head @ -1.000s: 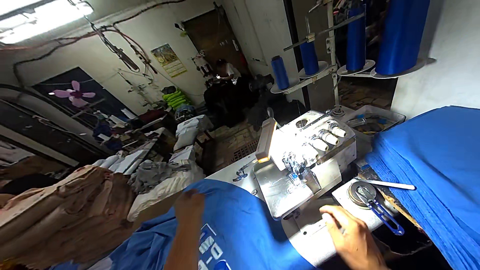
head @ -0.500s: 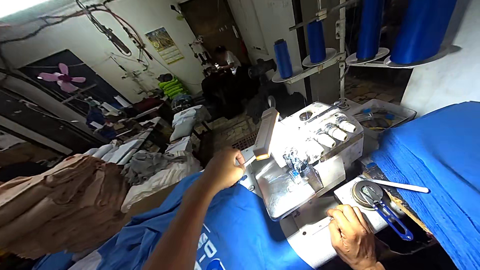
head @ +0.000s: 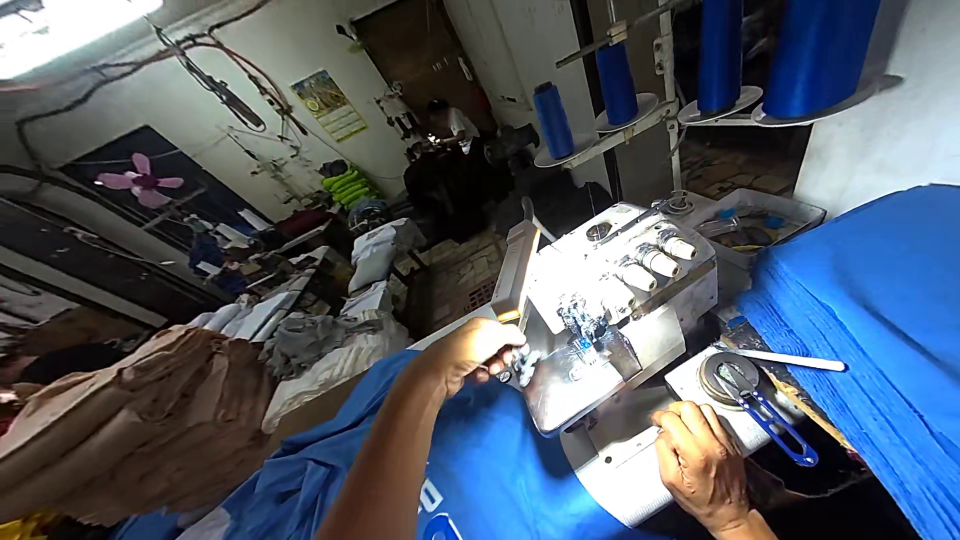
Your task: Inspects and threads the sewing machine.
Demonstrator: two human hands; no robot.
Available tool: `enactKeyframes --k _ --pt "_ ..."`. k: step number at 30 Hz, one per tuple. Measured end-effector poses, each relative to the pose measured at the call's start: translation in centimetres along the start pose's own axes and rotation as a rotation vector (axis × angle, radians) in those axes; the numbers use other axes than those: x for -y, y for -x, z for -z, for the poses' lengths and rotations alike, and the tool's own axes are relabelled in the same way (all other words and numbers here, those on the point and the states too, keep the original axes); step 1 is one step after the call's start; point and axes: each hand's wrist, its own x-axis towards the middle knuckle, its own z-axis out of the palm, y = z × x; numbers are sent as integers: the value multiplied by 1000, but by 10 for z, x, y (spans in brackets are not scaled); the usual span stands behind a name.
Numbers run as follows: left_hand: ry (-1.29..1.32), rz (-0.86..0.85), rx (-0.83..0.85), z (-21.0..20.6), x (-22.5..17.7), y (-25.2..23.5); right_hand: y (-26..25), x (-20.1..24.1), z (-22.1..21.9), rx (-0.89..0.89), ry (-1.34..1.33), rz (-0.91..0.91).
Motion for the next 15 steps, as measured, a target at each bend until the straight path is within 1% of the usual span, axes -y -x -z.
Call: enactKeyframes --k 2,4,5,7,8,10,11,13,14,15 --pt "319 -37 158 2 -2 -1 0 -1 0 9 -1 -2" --pt "488 -62 223 -5 -1 -2 0 0 0 16 -1 1" --pt "493 -83 240 -8 1 -2 0 0 0 17 0 3" --pt "357 -166 241 -16 4 0 0 0 0 16 5 4" --pt "262 -201 211 -20 4 1 0 0 0 20 2 -4" --pt "162 -233 139 -28 7 -4 -1 2 2 35 -57 -64" --pt "146 -237 121 -31 9 -8 -5 6 5 38 -131 -129" --pt "160 -238 89 -32 14 -14 -21 22 18 -11 -350 -268" --pt "167 -236 66 -33 17 -17 -34 33 27 -60 -436 -275" --pt "159 -233 34 -34 19 -18 -49 46 35 -103 -474 -237"
